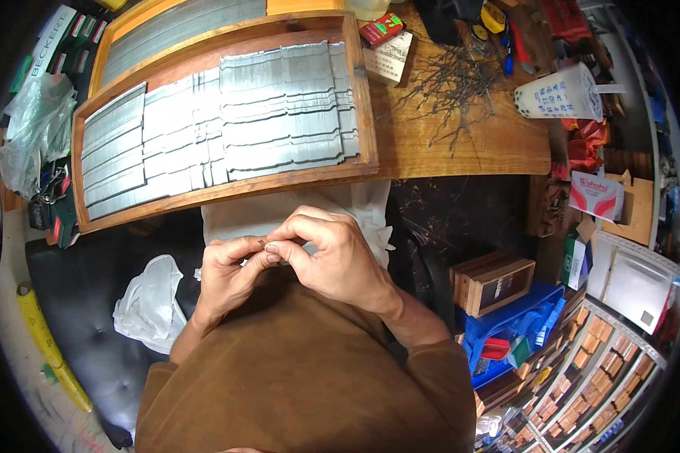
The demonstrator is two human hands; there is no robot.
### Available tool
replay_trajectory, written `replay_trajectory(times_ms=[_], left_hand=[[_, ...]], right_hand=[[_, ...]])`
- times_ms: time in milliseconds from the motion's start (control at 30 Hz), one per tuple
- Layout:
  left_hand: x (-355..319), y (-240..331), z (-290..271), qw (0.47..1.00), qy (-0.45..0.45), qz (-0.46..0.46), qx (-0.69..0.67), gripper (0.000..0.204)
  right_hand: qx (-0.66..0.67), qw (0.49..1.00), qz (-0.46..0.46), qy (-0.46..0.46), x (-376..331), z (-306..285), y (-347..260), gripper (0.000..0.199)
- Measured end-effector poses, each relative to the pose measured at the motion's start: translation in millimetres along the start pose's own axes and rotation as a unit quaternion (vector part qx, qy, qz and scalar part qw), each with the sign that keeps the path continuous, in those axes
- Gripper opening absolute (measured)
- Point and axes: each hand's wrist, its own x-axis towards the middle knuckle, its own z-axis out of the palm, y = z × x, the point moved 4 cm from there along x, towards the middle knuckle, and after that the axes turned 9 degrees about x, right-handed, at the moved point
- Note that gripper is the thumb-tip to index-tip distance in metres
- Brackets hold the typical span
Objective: The person repeatedly picks up small metal strips from a wooden tray, aligns them by hand, and places them back into the tray. The person also wipes the tray surface with a white cloth and continues handling the strips one at a time.
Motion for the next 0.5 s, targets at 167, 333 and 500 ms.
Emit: replay_trajectory(times_ms=[167, 333, 500], left_hand=[[-1, 1, 0, 1.0, 0.02, 0.005, 0.014, 0.012], [-1, -13, 10, 0.989, -0.03, -0.102, -0.104, 0.015], [8, -26, 10, 0.924, -0.115, -0.243, -0.272, 0.017]], right_hand=[[0.016, 1.0, -0.016, 0.009, 2, 6, 4, 0.009], [0.142, 0.981, 0.121, 0.058, 3, 9, 36, 0.012], [0.263, 0.944, 0.188, 0.066, 5, 20, 66, 0.019]])
